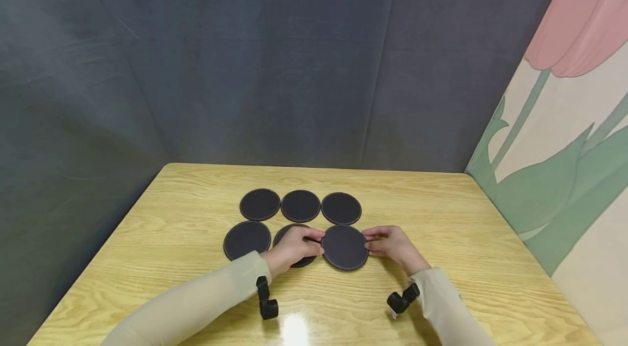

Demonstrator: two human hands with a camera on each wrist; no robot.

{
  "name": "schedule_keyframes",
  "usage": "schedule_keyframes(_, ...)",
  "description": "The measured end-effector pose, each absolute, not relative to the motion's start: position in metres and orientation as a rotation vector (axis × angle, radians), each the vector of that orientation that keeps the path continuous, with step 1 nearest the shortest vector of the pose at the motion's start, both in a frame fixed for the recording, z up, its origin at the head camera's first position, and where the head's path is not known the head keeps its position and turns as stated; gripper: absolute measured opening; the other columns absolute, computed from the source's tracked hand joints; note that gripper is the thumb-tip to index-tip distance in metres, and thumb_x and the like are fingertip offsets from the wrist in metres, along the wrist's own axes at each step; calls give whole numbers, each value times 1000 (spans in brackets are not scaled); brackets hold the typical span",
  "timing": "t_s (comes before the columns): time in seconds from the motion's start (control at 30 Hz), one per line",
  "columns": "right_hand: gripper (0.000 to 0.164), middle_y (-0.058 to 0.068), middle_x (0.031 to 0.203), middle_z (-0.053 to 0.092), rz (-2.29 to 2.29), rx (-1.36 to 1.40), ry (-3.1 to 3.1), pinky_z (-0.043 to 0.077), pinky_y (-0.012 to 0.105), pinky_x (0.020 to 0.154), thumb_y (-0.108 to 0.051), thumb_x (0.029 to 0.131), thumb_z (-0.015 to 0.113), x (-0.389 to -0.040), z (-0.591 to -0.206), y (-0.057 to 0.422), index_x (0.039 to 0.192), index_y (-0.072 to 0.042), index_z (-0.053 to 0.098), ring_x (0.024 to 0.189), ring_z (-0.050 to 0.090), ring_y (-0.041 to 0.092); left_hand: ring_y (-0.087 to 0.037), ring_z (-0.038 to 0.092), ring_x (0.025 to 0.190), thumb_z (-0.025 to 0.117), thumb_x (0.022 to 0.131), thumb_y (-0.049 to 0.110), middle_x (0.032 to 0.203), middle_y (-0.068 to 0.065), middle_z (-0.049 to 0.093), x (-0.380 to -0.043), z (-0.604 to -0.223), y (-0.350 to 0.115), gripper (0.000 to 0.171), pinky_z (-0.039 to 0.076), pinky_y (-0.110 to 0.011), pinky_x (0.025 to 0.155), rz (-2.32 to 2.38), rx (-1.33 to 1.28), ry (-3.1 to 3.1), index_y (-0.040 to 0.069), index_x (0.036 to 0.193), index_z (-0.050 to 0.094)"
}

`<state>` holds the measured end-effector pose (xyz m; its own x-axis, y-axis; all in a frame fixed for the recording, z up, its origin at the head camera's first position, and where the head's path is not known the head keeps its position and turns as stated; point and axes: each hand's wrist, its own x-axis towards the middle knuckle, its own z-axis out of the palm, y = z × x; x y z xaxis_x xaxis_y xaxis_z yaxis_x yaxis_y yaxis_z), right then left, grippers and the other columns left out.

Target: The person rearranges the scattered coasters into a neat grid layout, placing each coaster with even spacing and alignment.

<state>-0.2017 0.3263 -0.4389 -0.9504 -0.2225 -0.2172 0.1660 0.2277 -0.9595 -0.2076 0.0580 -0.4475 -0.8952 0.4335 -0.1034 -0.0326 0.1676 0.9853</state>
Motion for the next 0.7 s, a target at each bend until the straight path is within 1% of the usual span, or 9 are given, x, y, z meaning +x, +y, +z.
schedule_keyframes(0.2, 43, 6, 97, 66, -1758, -33, 2223, 59, 26, 75, 11, 86, 63, -202, -439, 325, 125, 24, 48, 84, 67, 9, -21, 66, 95, 70, 81, -3, 113, -15, 63, -208, -447, 58, 43, 56, -30, 82, 1762, 378, 2097, -4, 123, 63)
schedule_keyframes(0.53, 41, 5, 95, 65, -1752, -14, 2234, 59, 27, 76, 13, 86, 63, -204, -439, 325, 124, 22, 51, 82, 67, 9, -18, 65, 92, 71, 81, -1, 108, -12, 63, -210, -448, 59, 41, 55, -29, 81, 1724, 365, 2129, -3, 122, 65)
schedule_keyframes(0.7, 41, 6, 95, 65, -1750, -8, 2237, 59, 28, 76, 13, 85, 63, -204, -440, 325, 123, 22, 51, 82, 66, 9, -20, 65, 94, 71, 81, -1, 109, -14, 63, -210, -447, 59, 41, 56, -29, 81, 1722, 374, 2133, -4, 122, 64)
